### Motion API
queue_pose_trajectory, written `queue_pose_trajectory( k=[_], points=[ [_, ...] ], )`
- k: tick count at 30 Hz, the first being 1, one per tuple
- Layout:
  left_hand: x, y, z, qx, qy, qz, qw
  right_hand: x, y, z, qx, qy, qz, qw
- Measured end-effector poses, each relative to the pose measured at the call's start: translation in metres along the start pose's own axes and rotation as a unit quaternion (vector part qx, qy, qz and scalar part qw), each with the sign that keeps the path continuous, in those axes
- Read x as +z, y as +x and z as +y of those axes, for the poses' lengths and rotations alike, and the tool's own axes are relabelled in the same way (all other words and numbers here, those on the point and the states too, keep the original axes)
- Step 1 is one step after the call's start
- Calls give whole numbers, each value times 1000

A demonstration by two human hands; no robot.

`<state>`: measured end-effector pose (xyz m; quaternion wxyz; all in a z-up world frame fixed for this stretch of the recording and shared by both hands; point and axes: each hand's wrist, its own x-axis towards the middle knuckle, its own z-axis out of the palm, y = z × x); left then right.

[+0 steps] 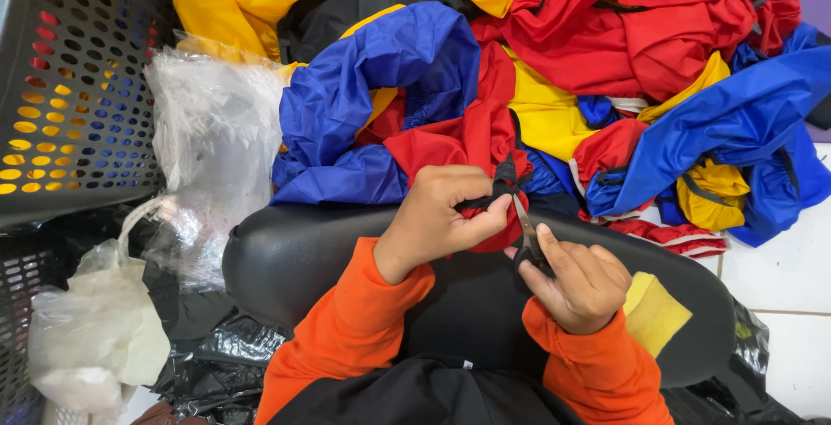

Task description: Wiping a yellow fabric item with a sponge, folding it, placing it in a plastic bag, and trimming excess threads from a red fabric item with scissors.

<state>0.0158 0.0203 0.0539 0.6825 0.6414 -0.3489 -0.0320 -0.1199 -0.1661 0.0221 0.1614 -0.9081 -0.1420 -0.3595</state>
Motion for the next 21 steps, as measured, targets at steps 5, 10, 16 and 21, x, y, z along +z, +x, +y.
queue_pose_trajectory(
  k=[5,10,16,21],
  points=[
    [1,-1,0,-3,0,4,1000,1,-1,-2,29,32,8,999],
    [3,-5,-6,-23,-99,-21,995,10,-38,17,209,225,112,945],
    [2,-12,-20,-35,-164,-55,984,5,-58,25,257,421,113,862],
    [2,-20,-28,-34,-155,-86,984,5,-37,12,263,410,12,873]
  ],
)
